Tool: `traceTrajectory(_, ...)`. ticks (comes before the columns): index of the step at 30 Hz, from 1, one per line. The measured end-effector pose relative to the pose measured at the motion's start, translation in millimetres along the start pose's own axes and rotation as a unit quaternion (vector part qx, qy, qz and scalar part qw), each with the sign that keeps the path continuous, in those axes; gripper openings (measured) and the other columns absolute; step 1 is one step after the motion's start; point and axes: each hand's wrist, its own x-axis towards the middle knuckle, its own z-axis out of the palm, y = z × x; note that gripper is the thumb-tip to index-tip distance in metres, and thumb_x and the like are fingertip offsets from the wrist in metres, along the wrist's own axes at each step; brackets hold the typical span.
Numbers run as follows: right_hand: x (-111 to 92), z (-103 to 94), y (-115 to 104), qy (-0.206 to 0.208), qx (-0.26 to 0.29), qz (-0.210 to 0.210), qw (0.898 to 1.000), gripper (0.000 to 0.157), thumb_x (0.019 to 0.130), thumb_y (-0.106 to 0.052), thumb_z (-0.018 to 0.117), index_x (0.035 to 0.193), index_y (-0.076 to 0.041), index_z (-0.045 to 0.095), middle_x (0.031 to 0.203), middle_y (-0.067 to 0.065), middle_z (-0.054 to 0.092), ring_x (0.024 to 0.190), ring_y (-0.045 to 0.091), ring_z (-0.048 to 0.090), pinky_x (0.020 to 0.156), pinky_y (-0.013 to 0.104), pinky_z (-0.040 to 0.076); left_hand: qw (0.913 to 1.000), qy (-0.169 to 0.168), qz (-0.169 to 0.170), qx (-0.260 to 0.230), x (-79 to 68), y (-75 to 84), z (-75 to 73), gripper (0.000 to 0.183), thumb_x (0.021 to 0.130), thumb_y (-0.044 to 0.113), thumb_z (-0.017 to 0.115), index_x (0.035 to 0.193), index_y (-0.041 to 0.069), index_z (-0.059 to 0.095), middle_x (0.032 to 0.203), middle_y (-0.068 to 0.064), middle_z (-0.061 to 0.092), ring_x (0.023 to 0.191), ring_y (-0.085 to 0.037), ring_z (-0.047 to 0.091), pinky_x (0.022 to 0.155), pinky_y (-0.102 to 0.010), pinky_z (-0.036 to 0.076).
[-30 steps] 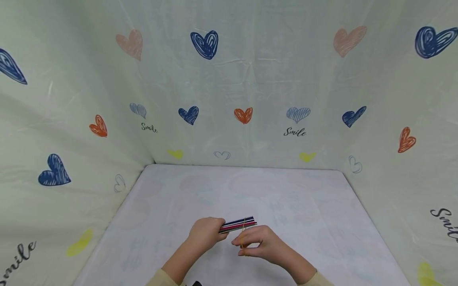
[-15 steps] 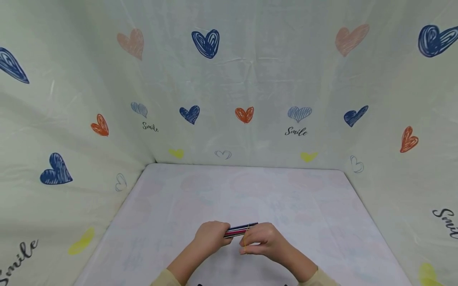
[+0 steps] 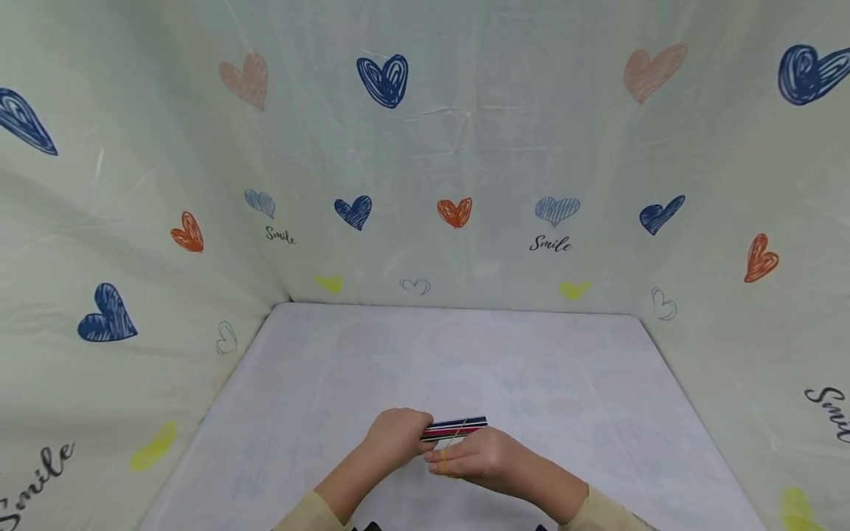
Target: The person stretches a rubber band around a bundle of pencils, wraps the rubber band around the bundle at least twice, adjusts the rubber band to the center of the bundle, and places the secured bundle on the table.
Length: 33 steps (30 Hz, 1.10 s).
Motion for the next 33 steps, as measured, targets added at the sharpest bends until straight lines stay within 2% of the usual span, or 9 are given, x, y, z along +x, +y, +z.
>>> traceTrajectory(4,8.3,-2.7,-0.2,0.069,-0.03,-0.02,0.997,0.021,0.088,-0.024,0.074,0.093,-0.004,0.076,0.095,0.007,0.074,0.076,0.006,0.068,0.071,0.013,0.049,0.9992,0.014,-0.016,-0.033,4.1,-0.9,2.5,0.025,0.083,0.03,0.076,0.07,0.019,0.057,0.058,0.013,0.049,0.051,-0.006,0.042,0.05,-0.025,0.038)
traceTrajectory(8,17.0,-2.8,-3.2,0.164,-0.071,-0.009,0.984,0.03,0.088,-0.029,0.073,0.082,0.001,0.076,0.085,0.011,0.074,0.062,0.007,0.06,0.06,0.014,0.045,0.9953,0.04,-0.035,-0.081,7.9,-3.5,2.9,0.026,0.084,0.029,0.075,0.07,0.018,0.056,0.058,0.011,0.048,0.051,-0.006,0.041,0.05,-0.025,0.036)
traceTrajectory(13,22.5,3.3,-11.7,0.273,-0.072,0.045,0.958,0.035,0.091,-0.022,0.069,0.081,0.011,0.073,0.085,0.018,0.072,0.061,0.012,0.06,0.056,0.019,0.045,0.9861,0.079,-0.061,-0.132,11.6,-4.3,4.6,0.021,0.084,0.026,0.073,0.072,0.016,0.058,0.058,0.01,0.047,0.051,-0.008,0.039,0.048,-0.026,0.034)
traceTrajectory(16,20.7,11.5,-18.2,0.341,-0.026,0.114,0.933,0.033,0.094,-0.016,0.065,0.089,0.017,0.07,0.091,0.021,0.071,0.064,0.019,0.062,0.058,0.025,0.048,0.9793,0.098,-0.079,-0.158,13.3,-2.5,7.5,0.022,0.085,0.026,0.072,0.071,0.016,0.058,0.058,0.01,0.047,0.05,-0.008,0.038,0.047,-0.026,0.033)
traceTrajectory(19,15.1,21.7,-25.7,0.413,0.054,0.204,0.886,0.029,0.096,-0.009,0.06,0.1,0.02,0.066,0.096,0.022,0.071,0.064,0.022,0.064,0.06,0.026,0.052,0.9714,0.118,-0.096,-0.182,13.7,0.5,10.3,0.025,0.086,0.026,0.071,0.069,0.016,0.055,0.056,0.01,0.045,0.049,-0.008,0.037,0.046,-0.026,0.032)
traceTrajectory(24,8.1,31.6,-36.1,0.512,0.142,0.353,0.77,0.032,0.102,-0.004,0.046,0.117,0.022,0.056,0.103,0.021,0.07,0.059,0.016,0.065,0.058,0.022,0.053,0.9583,0.165,-0.112,-0.205,11.2,5.3,12.8,0.029,0.087,0.026,0.071,0.068,0.017,0.05,0.054,0.01,0.04,0.048,-0.007,0.034,0.045,-0.026,0.03)
traceTrajectory(29,10.5,28.3,-37.8,0.55,0.162,0.486,0.66,0.034,0.106,-0.008,0.039,0.128,0.011,0.056,0.11,0.017,0.069,0.055,0.015,0.065,0.055,0.024,0.053,0.9488,0.207,-0.118,-0.207,7.5,7.3,14.7,0.029,0.086,0.025,0.071,0.069,0.017,0.049,0.054,0.011,0.039,0.047,-0.007,0.033,0.044,-0.026,0.029)
traceTrajectory(31,11.4,25.7,-37.7,0.544,0.168,0.532,0.626,0.033,0.106,-0.01,0.04,0.129,0.006,0.057,0.113,0.015,0.068,0.052,0.015,0.065,0.054,0.026,0.053,0.9459,0.224,-0.114,-0.205,6.3,7.7,15.7,0.029,0.086,0.024,0.072,0.069,0.017,0.05,0.054,0.011,0.039,0.047,-0.006,0.033,0.044,-0.025,0.029)
traceTrajectory(33,11.7,23.3,-36.7,0.536,0.175,0.565,0.602,0.033,0.105,-0.012,0.042,0.127,0.007,0.059,0.115,0.016,0.067,0.051,0.017,0.064,0.053,0.027,0.053,0.9441,0.24,-0.106,-0.199,4.7,8.1,16.2,0.029,0.085,0.023,0.073,0.069,0.017,0.049,0.053,0.012,0.038,0.046,-0.005,0.032,0.044,-0.025,0.028)
